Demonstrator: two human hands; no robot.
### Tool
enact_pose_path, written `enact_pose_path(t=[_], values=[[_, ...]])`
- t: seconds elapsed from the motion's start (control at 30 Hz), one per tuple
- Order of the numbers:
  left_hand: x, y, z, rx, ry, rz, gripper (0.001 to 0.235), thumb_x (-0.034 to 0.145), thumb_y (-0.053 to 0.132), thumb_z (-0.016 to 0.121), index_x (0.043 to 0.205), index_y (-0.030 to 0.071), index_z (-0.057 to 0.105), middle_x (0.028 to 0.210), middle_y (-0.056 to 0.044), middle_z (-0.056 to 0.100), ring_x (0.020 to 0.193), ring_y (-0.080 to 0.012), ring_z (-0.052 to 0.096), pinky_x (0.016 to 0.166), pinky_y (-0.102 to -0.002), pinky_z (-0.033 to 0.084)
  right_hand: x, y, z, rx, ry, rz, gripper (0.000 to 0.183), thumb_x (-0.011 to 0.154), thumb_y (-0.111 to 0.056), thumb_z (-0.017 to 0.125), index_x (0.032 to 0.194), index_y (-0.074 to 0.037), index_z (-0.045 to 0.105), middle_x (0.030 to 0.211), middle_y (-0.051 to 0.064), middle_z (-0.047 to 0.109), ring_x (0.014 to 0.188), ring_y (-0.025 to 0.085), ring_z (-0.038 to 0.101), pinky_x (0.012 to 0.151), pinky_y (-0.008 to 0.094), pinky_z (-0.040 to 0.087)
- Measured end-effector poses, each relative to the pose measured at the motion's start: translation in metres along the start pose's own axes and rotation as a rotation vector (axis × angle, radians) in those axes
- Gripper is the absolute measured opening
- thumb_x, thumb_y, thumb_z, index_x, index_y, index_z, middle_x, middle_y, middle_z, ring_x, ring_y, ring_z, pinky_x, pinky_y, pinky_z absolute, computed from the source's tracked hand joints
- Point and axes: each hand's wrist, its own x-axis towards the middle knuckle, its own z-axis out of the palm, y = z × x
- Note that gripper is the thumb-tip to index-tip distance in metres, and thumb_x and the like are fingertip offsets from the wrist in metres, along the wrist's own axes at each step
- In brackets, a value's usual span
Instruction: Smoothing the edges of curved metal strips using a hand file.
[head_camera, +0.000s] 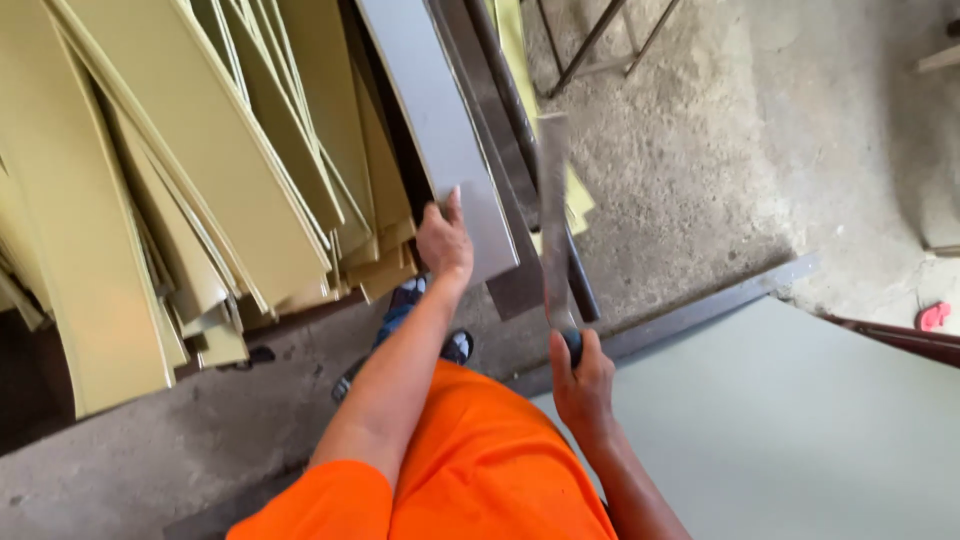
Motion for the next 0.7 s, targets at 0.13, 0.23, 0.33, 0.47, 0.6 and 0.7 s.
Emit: enact_pose_path(t=[0.13, 0.23, 0.33, 0.47, 0.6, 0.7], values=[[-0.009, -0.003, 0.009, 0.075, -0.012, -0.082, 0.062, 0.099, 0.061, 0.054, 0.082, 0.002, 0.060, 0.082, -0.026, 0.070, 0.081, -0.0497, 0.066, 0.069, -0.058, 0.052, -0.001, 0.071, 0.028, 0.086, 0.125, -0.085, 0.044, 0.098, -0.041, 0.064, 0.088, 0.000, 0.049, 0.061, 0.020, 0.055, 0.051, 0.039, 0.054, 0.050, 0.047, 0.045], [-0.021, -0.007, -0.004, 0.056, -0.069, -0.059, 0.063, 0.101, 0.061, 0.052, 0.084, 0.001, 0.059, 0.084, -0.028, 0.069, 0.084, -0.0499, 0.065, 0.072, -0.058, 0.052, 0.017, 0.058, 0.023, -0.342, -0.010, -0.171, 0.042, 0.103, -0.040, 0.071, 0.088, -0.004, 0.054, 0.066, 0.018, 0.059, 0.064, 0.042, 0.060, 0.051, 0.047, 0.043], [-0.039, -0.009, -0.015, 0.019, -0.142, -0.023, 0.061, 0.102, 0.058, 0.052, 0.085, 0.001, 0.060, 0.082, -0.029, 0.068, 0.081, -0.0509, 0.065, 0.072, -0.059, 0.050, 0.032, -0.025, -0.025, -0.027, -0.093, 0.362, 0.033, 0.101, -0.038, 0.063, 0.087, -0.009, 0.057, 0.057, 0.006, 0.057, 0.050, 0.022, 0.057, 0.043, 0.040, 0.044], [-0.062, -0.022, -0.029, 0.040, -0.188, -0.013, 0.060, 0.100, 0.058, 0.053, 0.084, 0.001, 0.060, 0.081, -0.030, 0.068, 0.080, -0.0511, 0.066, 0.070, -0.058, 0.052, 0.028, -0.034, -0.038, 0.422, 0.095, 0.075, 0.034, 0.109, -0.034, 0.059, 0.090, -0.007, 0.047, 0.058, 0.005, 0.053, 0.046, 0.017, 0.051, 0.041, 0.037, 0.039], [-0.060, -0.021, -0.022, 0.098, -0.169, -0.017, 0.057, 0.101, 0.057, 0.053, 0.086, 0.002, 0.059, 0.080, -0.029, 0.069, 0.077, -0.0519, 0.065, 0.069, -0.060, 0.051, 0.032, 0.065, 0.039, -0.116, 0.119, -0.288, 0.032, 0.107, -0.034, 0.063, 0.099, -0.004, 0.052, 0.073, 0.018, 0.056, 0.065, 0.037, 0.058, 0.055, 0.045, 0.043], [-0.068, -0.032, -0.012, 0.125, -0.169, -0.029, 0.057, 0.103, 0.056, 0.053, 0.085, 0.002, 0.057, 0.078, -0.031, 0.067, 0.077, -0.0522, 0.065, 0.066, -0.061, 0.050, 0.030, 0.075, 0.056, -0.217, -0.047, -0.066, 0.037, 0.103, -0.038, 0.068, 0.095, -0.003, 0.058, 0.072, 0.023, 0.063, 0.069, 0.047, 0.064, 0.055, 0.049, 0.046]])
